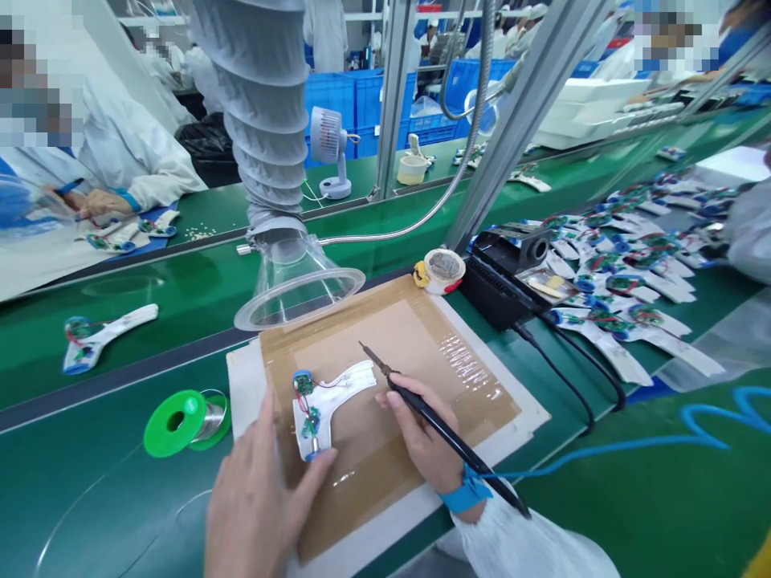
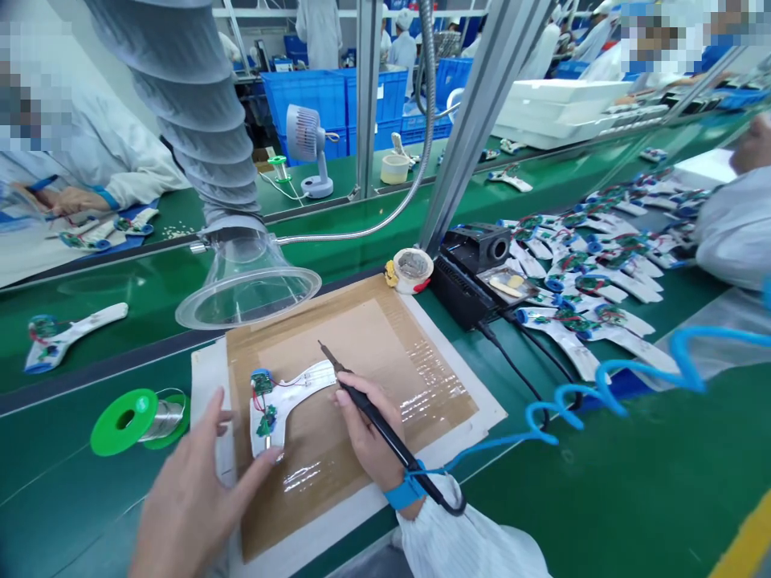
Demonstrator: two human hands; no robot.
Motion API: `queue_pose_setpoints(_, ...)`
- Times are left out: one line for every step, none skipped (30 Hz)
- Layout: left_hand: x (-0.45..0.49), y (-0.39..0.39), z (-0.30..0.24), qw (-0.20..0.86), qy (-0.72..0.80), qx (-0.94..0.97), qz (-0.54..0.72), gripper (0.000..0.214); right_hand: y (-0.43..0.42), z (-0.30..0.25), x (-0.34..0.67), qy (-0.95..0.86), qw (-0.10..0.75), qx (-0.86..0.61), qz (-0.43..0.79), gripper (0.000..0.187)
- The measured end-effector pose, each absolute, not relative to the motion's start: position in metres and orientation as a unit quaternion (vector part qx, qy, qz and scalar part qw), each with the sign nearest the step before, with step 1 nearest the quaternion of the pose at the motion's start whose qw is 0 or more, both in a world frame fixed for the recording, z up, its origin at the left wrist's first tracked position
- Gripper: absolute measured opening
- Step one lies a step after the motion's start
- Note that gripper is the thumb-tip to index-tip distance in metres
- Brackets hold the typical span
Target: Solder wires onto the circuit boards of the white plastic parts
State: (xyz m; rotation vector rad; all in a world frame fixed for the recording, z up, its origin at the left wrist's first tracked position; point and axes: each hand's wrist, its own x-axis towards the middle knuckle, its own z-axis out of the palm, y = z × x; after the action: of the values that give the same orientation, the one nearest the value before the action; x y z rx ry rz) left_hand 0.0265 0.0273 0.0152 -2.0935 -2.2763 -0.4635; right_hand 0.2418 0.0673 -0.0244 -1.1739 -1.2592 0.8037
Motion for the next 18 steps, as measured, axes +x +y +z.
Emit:
queue_pose_setpoints(0.031,0.021,0.011,-0.006,-0.737,-0.661,-0.138,0.099,0.066,-0.026,0.243,-0.541,0.576,-0.506,0.345,0.022)
queue_pose_setpoints(0.035,0.017,0.006,-0.017,-0.741,-0.658,-0.133,0.102,0.065,-0.028,0.244,-0.547,0.570,-0.508,0.345,0.023)
queue_pose_setpoints(0.039,0.016,0.003,-0.024,-0.741,-0.657,-0.134,0.103,0.064,-0.029,0.246,-0.557,0.565,-0.507,0.339,0.024)
queue_pose_setpoints(0.043,0.016,0.001,-0.027,-0.741,-0.657,-0.138,0.103,0.063,-0.030,0.248,-0.570,0.560,-0.504,0.327,0.023)
queue_pose_setpoints(0.045,0.018,0.000,-0.027,-0.739,-0.657,-0.144,0.103,0.062,-0.030,0.250,-0.584,0.558,-0.501,0.310,0.022)
queue_pose_setpoints(0.046,0.020,0.000,-0.027,-0.738,-0.658,-0.148,0.103,0.061,-0.029,0.251,-0.596,0.559,-0.498,0.292,0.019)
queue_pose_setpoints(0.046,0.022,0.001,-0.027,-0.736,-0.660,-0.150,0.103,0.061,-0.028,0.252,-0.601,0.562,-0.497,0.275,0.016)
queue_pose_setpoints(0.046,0.023,0.002,-0.027,-0.733,-0.663,-0.149,0.102,0.060,-0.027,0.252,-0.603,0.566,-0.498,0.261,0.015)
queue_pose_setpoints(0.045,0.024,0.003,-0.027,-0.731,-0.666,-0.146,0.101,0.060,-0.026,0.252,-0.602,0.567,-0.502,0.251,0.014)
queue_pose_setpoints(0.044,0.024,0.004,-0.023,-0.730,-0.668,-0.141,0.100,0.060,-0.025,0.251,-0.601,0.565,-0.508,0.247,0.014)
queue_pose_setpoints(0.044,0.023,0.004,-0.019,-0.729,-0.670,-0.137,0.100,0.060,-0.024,0.251,-0.602,0.561,-0.513,0.245,0.013)
queue_pose_setpoints(0.044,0.023,0.004,-0.014,-0.728,-0.672,-0.134,0.099,0.060,-0.024,0.250,-0.604,0.553,-0.519,0.245,0.012)
queue_pose_setpoints(0.044,0.022,0.004,-0.011,-0.726,-0.674,-0.133,0.098,0.061,-0.023,0.249,-0.606,0.546,-0.524,0.245,0.012)
queue_pose_setpoints(0.044,0.022,0.004,-0.011,-0.724,-0.677,-0.132,0.098,0.061,-0.023,0.249,-0.609,0.540,-0.528,0.245,0.012)
queue_pose_setpoints(0.045,0.022,0.004,-0.012,-0.721,-0.680,-0.133,0.098,0.062,-0.023,0.248,-0.611,0.534,-0.531,0.245,0.012)
queue_pose_setpoints(0.045,0.022,0.004,-0.013,-0.718,-0.683,-0.133,0.097,0.062,-0.022,0.248,-0.613,0.529,-0.533,0.245,0.012)
queue_pose_setpoints(0.045,0.022,0.003,-0.013,-0.716,-0.685,-0.134,0.096,0.063,-0.022,0.248,-0.614,0.525,-0.535,0.245,0.012)
queue_pose_setpoints(0.046,0.022,0.004,-0.012,-0.714,-0.687,-0.134,0.095,0.063,-0.022,0.248,-0.617,0.521,-0.536,0.245,0.012)
